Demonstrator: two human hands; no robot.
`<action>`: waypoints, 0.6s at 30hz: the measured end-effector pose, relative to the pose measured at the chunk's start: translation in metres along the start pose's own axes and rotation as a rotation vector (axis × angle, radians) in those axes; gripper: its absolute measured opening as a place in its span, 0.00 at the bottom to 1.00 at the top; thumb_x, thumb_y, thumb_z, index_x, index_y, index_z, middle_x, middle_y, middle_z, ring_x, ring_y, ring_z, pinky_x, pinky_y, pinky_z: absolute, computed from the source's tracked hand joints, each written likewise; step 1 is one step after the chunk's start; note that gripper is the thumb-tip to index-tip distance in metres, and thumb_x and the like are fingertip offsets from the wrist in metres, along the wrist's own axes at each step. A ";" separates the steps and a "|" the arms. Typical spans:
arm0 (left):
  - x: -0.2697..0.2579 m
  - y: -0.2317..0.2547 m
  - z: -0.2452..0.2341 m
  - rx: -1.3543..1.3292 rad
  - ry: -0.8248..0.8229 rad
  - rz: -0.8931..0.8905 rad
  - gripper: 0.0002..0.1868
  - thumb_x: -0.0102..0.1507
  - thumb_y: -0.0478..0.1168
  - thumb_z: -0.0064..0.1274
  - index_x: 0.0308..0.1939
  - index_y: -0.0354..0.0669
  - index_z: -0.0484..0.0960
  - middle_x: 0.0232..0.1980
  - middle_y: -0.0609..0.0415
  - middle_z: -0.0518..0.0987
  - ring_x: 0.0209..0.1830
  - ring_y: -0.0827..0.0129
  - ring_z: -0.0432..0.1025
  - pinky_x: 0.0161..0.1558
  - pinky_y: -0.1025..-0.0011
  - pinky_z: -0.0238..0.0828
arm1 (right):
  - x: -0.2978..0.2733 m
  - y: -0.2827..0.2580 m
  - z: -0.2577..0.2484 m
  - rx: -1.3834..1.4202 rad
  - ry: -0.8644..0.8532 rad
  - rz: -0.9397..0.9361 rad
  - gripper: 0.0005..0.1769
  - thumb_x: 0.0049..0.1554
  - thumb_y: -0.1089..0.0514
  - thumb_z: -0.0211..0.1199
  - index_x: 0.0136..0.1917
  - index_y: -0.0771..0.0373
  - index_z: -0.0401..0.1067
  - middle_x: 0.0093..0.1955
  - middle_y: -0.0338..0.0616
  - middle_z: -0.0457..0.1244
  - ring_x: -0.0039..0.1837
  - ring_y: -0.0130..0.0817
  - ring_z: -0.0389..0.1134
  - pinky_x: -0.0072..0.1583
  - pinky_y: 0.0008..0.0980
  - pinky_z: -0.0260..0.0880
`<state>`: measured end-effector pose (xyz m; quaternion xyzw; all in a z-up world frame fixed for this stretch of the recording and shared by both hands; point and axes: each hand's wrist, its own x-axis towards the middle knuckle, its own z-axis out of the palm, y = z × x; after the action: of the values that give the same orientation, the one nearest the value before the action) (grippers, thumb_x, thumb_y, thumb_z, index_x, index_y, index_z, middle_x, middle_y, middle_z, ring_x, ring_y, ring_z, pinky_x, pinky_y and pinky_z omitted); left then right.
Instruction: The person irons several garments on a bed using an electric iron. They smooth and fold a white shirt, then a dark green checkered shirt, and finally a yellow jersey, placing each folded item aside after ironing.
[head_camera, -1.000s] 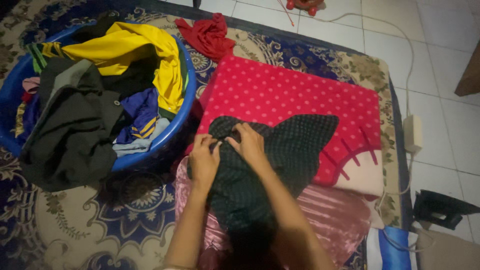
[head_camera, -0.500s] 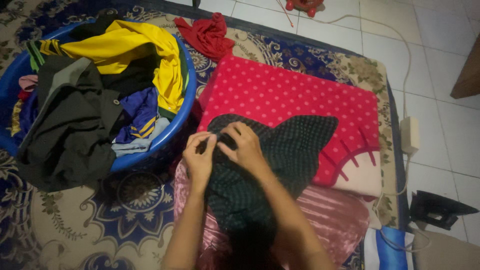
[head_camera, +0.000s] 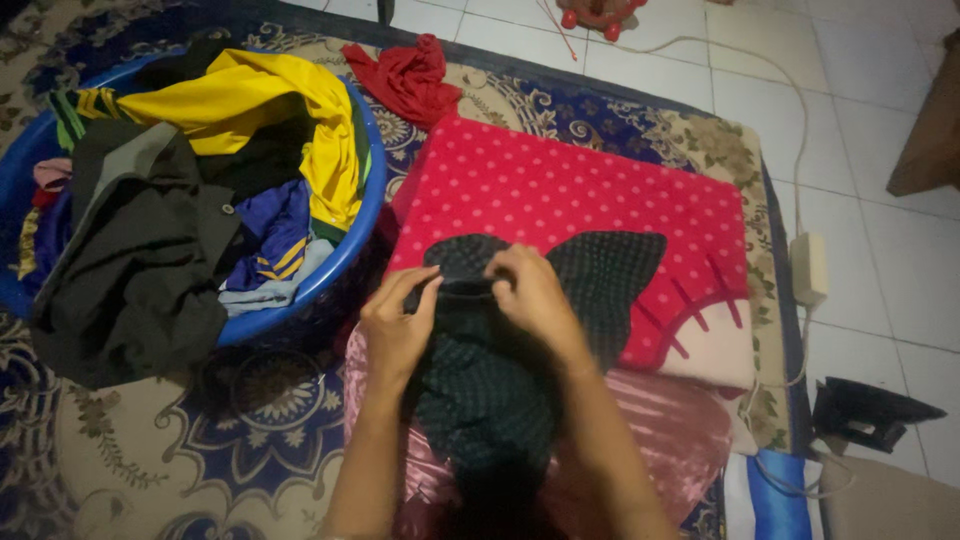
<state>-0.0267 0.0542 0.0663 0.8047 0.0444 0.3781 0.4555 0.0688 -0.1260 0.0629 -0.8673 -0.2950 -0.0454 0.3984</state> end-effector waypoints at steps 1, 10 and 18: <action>0.001 -0.002 -0.006 0.002 -0.050 -0.026 0.10 0.61 0.33 0.63 0.47 0.41 0.86 0.46 0.48 0.85 0.47 0.62 0.81 0.50 0.70 0.76 | -0.006 0.004 -0.007 0.142 -0.061 0.041 0.13 0.50 0.67 0.62 0.49 0.61 0.77 0.47 0.46 0.68 0.52 0.41 0.73 0.56 0.34 0.73; -0.005 -0.055 -0.035 -0.219 -0.332 -0.283 0.25 0.60 0.35 0.64 0.62 0.43 0.80 0.56 0.52 0.76 0.53 0.66 0.75 0.56 0.71 0.72 | -0.095 0.137 -0.083 0.306 0.477 0.611 0.13 0.61 0.62 0.62 0.59 0.65 0.76 0.47 0.43 0.70 0.48 0.29 0.70 0.52 0.31 0.71; -0.007 -0.108 -0.004 -0.002 -0.550 -0.125 0.55 0.44 0.42 0.77 0.73 0.44 0.64 0.64 0.41 0.68 0.63 0.51 0.66 0.62 0.60 0.65 | -0.119 0.159 -0.046 0.473 0.543 0.789 0.27 0.55 0.62 0.67 0.66 0.60 0.66 0.38 0.41 0.64 0.39 0.32 0.66 0.41 0.36 0.69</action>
<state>-0.0047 0.1169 -0.0188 0.8724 -0.0316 0.1169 0.4736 0.0652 -0.2963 -0.0489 -0.7558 0.1650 -0.0473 0.6319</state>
